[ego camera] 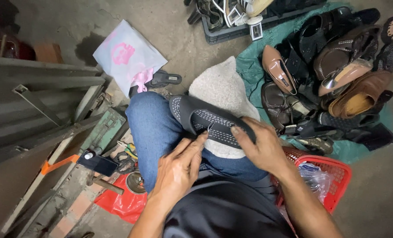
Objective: The person is stitching the sole of a black shoe using a needle and thread in a workshop environment.
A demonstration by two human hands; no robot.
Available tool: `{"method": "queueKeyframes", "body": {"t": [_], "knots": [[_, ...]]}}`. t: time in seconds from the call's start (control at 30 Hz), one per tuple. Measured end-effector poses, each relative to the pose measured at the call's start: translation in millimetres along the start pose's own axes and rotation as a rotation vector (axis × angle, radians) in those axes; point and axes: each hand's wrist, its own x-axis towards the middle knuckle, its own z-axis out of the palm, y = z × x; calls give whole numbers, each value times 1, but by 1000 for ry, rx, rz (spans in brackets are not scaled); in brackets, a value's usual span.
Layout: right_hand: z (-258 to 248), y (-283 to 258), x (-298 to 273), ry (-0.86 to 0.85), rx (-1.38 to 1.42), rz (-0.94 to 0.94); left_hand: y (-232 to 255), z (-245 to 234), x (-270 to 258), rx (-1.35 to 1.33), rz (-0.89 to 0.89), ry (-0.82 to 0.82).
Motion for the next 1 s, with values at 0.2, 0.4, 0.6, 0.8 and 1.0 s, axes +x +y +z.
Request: {"method": "queueKeyframes", "body": {"t": [0.2,0.4,0.6,0.8,1.0], "knots": [[26,-30,-9,-26,-367,-221,-36,-34,3,-49,206,-65],[51,-38,-18,199,-658,-354,-48,-34,20,47,324,-133],[39,-52,-14,232,-640,-396,-40,-30,30,-64,257,-86],[8,0,-2,-135,-12,126,-47,-26,9,119,286,27],[22,23,12,441,-548,-456,-18,-26,8,191,247,96]]}}
